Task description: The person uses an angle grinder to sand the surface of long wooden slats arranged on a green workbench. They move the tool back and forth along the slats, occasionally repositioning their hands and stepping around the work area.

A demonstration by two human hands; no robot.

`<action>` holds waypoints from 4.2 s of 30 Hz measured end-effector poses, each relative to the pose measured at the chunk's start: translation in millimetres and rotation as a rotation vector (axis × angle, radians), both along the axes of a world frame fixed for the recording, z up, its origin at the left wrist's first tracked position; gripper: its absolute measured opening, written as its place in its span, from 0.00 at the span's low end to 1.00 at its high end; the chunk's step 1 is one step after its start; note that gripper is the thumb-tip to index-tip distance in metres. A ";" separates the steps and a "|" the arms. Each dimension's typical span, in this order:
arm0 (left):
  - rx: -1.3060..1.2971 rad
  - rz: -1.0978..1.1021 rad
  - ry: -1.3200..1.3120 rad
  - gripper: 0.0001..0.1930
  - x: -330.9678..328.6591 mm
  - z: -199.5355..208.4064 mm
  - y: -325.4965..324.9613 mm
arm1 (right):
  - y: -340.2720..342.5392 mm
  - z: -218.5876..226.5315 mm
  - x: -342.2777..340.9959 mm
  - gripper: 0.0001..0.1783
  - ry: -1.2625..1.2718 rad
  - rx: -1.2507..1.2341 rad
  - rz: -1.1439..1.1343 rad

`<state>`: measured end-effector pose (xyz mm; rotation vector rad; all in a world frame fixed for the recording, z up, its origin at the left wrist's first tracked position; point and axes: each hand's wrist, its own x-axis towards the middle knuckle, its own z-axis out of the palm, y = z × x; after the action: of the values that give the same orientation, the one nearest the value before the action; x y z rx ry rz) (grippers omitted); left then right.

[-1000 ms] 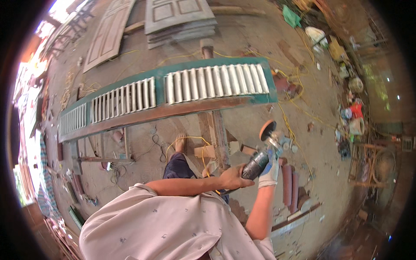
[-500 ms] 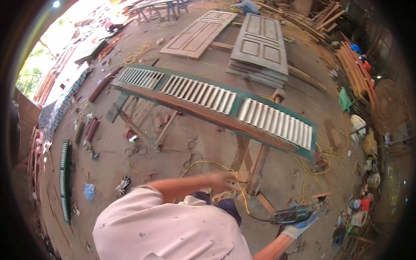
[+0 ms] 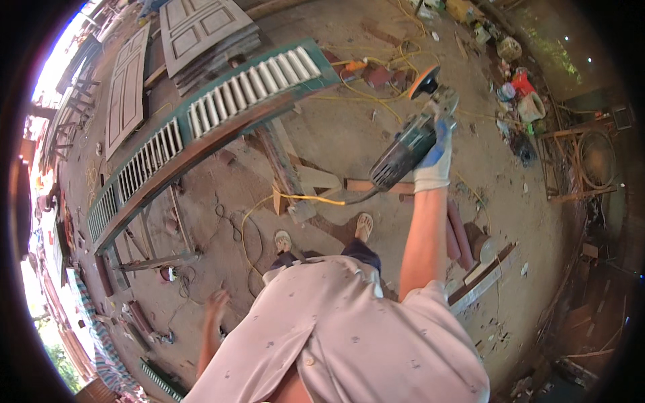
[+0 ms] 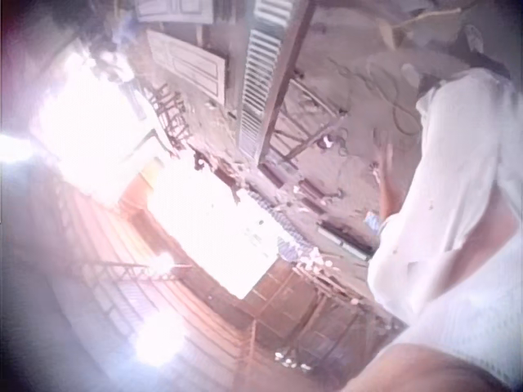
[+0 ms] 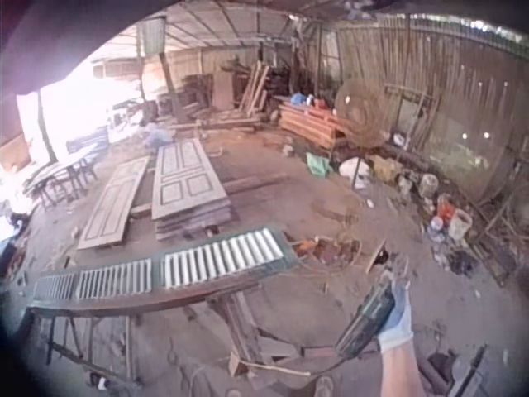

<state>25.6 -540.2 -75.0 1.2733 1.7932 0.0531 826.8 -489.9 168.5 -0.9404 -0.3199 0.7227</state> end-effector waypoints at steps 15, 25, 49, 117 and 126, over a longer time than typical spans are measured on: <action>0.041 -0.002 -0.255 0.14 422.2 91.9 -36.1 | -90.7 47.9 313.6 0.27 -0.225 -0.120 -0.250; 0.322 0.086 -0.348 0.12 513.0 101.6 101.4 | 34.7 -11.6 240.2 0.25 -0.181 -0.217 -0.059; 0.456 -0.071 0.242 0.13 786.6 34.1 409.9 | 348.8 -39.6 487.3 0.27 -0.139 -0.265 0.180; 0.556 -0.326 -0.080 0.10 837.5 69.8 462.1 | 409.3 -138.0 483.4 0.32 0.062 -0.428 0.182; 1.038 -0.575 0.435 0.10 797.5 144.3 684.9 | 412.0 -131.1 471.7 0.30 0.044 -0.437 0.244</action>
<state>823.0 144.7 69.3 2.6705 1.6918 0.4567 1298.5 -77.9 37.4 -1.3096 -0.2437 1.0623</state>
